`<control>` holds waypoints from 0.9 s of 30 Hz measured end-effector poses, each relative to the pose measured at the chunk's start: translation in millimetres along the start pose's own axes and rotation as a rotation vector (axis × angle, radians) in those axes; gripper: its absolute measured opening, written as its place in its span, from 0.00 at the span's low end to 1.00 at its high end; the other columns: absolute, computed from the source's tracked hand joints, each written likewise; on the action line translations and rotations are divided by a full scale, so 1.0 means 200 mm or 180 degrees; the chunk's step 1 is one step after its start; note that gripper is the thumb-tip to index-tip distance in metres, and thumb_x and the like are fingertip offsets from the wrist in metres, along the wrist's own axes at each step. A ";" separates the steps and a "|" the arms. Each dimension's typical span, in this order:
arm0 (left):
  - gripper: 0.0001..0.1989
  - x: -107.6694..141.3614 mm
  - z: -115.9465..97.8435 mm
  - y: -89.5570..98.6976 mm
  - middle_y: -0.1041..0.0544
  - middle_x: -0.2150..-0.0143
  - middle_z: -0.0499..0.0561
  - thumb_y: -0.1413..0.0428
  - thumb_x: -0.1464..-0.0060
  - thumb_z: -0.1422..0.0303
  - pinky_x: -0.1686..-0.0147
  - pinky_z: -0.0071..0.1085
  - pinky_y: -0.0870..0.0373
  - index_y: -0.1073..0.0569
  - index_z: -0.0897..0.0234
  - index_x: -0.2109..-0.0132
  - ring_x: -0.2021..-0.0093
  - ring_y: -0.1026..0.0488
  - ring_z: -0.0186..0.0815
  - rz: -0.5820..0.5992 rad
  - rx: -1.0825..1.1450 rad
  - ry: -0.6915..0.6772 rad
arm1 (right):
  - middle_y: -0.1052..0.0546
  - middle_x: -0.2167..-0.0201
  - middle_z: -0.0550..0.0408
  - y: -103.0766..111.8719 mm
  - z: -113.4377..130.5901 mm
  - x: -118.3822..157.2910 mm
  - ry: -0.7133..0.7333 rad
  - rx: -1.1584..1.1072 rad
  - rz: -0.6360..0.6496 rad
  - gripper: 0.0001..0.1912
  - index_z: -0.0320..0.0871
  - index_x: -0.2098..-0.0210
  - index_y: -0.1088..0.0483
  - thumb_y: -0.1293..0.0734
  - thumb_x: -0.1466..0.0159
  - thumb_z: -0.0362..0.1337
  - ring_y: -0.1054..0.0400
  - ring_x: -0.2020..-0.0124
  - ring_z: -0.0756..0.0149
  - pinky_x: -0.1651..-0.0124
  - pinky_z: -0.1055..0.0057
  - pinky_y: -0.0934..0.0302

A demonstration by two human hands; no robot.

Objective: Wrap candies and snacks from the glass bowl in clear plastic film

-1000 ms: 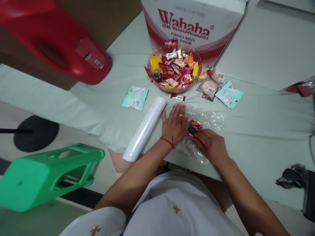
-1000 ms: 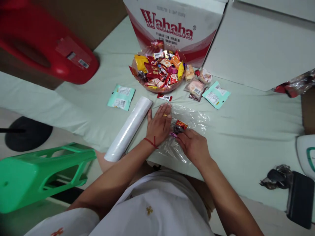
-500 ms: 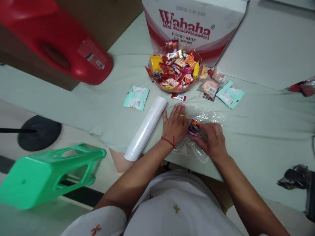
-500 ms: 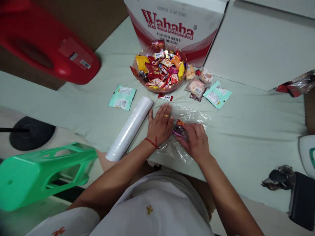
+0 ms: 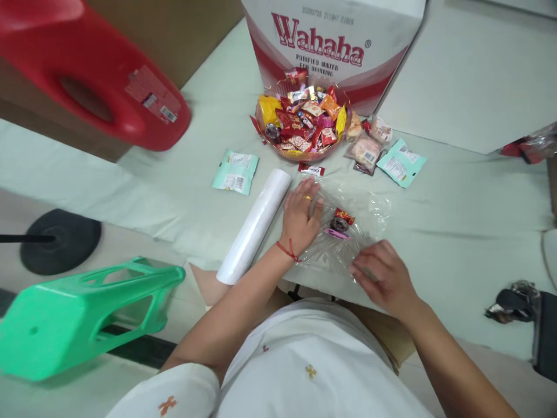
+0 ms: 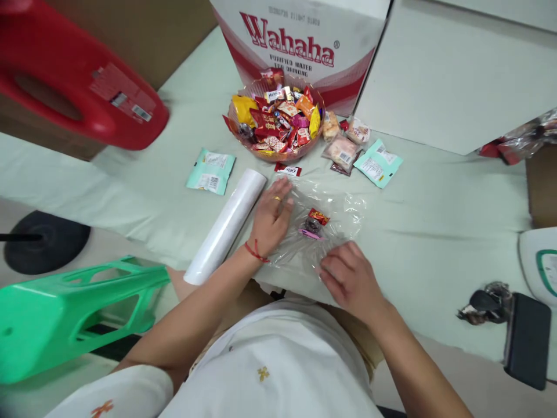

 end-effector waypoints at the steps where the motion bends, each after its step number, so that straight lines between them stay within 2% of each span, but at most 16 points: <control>1: 0.21 -0.01 0.00 0.01 0.34 0.28 0.57 0.53 0.29 0.64 0.27 0.49 0.45 0.29 0.63 0.36 0.25 0.43 0.43 -0.0019 0.0089 -0.0063 | 0.23 0.57 0.49 -0.01 0.01 0.05 0.0058 0.0010 0.0248 0.10 0.47 0.50 0.28 0.31 0.31 0.35 0.33 0.58 0.58 0.55 0.58 0.35; 3: 0.19 -0.02 0.01 0.03 0.33 0.28 0.56 0.50 0.32 0.66 0.27 0.48 0.43 0.26 0.63 0.39 0.25 0.43 0.43 -0.0037 0.0184 -0.0099 | 0.23 0.54 0.46 -0.04 0.01 0.13 0.0009 0.0156 0.0492 0.13 0.45 0.46 0.28 0.31 0.31 0.36 0.33 0.56 0.56 0.54 0.56 0.34; 7: 0.13 -0.02 0.00 0.13 0.30 0.31 0.55 0.49 0.34 0.67 0.28 0.52 0.41 0.22 0.61 0.48 0.27 0.40 0.46 -0.0171 0.0065 -0.0050 | 0.23 0.58 0.47 -0.07 -0.04 0.21 -0.0149 0.0216 0.0327 0.12 0.45 0.48 0.26 0.35 0.29 0.30 0.34 0.59 0.58 0.57 0.58 0.34; 9: 0.12 0.04 -0.04 0.20 0.27 0.35 0.57 0.49 0.34 0.66 0.31 0.51 0.37 0.22 0.62 0.51 0.31 0.35 0.46 -0.0380 -0.0064 -0.0240 | 0.23 0.59 0.48 -0.07 -0.04 0.21 -0.0140 0.0148 0.0204 0.12 0.45 0.49 0.26 0.35 0.30 0.29 0.35 0.60 0.58 0.58 0.59 0.34; 11: 0.13 0.14 -0.08 0.25 0.25 0.40 0.60 0.48 0.33 0.65 0.36 0.49 0.33 0.23 0.62 0.48 0.38 0.30 0.46 -0.0343 -0.0103 -0.0672 | 0.23 0.59 0.48 -0.05 -0.04 0.21 -0.0136 0.0087 0.0126 0.14 0.46 0.48 0.26 0.35 0.31 0.28 0.35 0.60 0.58 0.59 0.59 0.34; 14: 0.15 0.33 -0.11 0.25 0.23 0.46 0.60 0.45 0.35 0.60 0.45 0.44 0.29 0.25 0.62 0.46 0.45 0.26 0.45 0.0620 0.0071 -0.1656 | 0.23 0.57 0.48 -0.02 -0.04 0.21 -0.0171 0.0074 0.0120 0.16 0.47 0.45 0.28 0.33 0.31 0.30 0.33 0.58 0.56 0.56 0.57 0.34; 16: 0.17 0.46 -0.08 0.23 0.22 0.49 0.59 0.43 0.35 0.57 0.48 0.44 0.29 0.26 0.62 0.46 0.48 0.26 0.46 0.1172 -0.0099 -0.1973 | 0.24 0.53 0.45 -0.02 -0.04 0.22 -0.0230 0.0165 0.0227 0.20 0.47 0.42 0.29 0.30 0.32 0.35 0.33 0.54 0.53 0.53 0.54 0.33; 18: 0.17 0.52 0.00 0.23 0.22 0.49 0.60 0.43 0.35 0.57 0.49 0.44 0.31 0.26 0.62 0.46 0.50 0.26 0.46 0.1375 -0.0325 -0.1816 | 0.24 0.52 0.44 -0.02 -0.05 0.24 -0.0273 0.0253 0.0339 0.21 0.46 0.41 0.30 0.28 0.33 0.37 0.32 0.53 0.51 0.51 0.52 0.34; 21: 0.09 0.55 0.08 0.24 0.21 0.50 0.58 0.46 0.33 0.66 0.50 0.42 0.31 0.25 0.62 0.49 0.50 0.26 0.44 0.1408 -0.0336 -0.1583 | 0.23 0.55 0.47 -0.01 -0.06 0.27 -0.0289 0.0244 0.0282 0.15 0.47 0.45 0.27 0.33 0.31 0.32 0.33 0.56 0.55 0.55 0.56 0.33; 24: 0.10 0.56 0.09 0.25 0.20 0.51 0.56 0.50 0.34 0.75 0.51 0.40 0.30 0.25 0.60 0.52 0.51 0.25 0.41 0.1375 -0.0252 -0.1596 | 0.23 0.57 0.48 0.01 -0.05 0.29 -0.0355 0.0124 0.0113 0.14 0.48 0.48 0.26 0.34 0.31 0.29 0.33 0.58 0.58 0.57 0.58 0.33; 27: 0.12 0.58 0.06 0.27 0.19 0.51 0.55 0.51 0.35 0.76 0.49 0.42 0.29 0.25 0.59 0.52 0.50 0.25 0.41 0.1299 -0.0091 -0.1573 | 0.23 0.57 0.49 0.04 -0.03 0.29 -0.0452 -0.0027 -0.0011 0.14 0.49 0.50 0.25 0.34 0.32 0.29 0.31 0.57 0.58 0.55 0.57 0.32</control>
Point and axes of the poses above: each hand's wrist, its own x-axis away from the middle knuckle, its own y-axis out of the back of the hand, z = x × y, the point moved 4 cm from there along -x, towards the middle knuckle
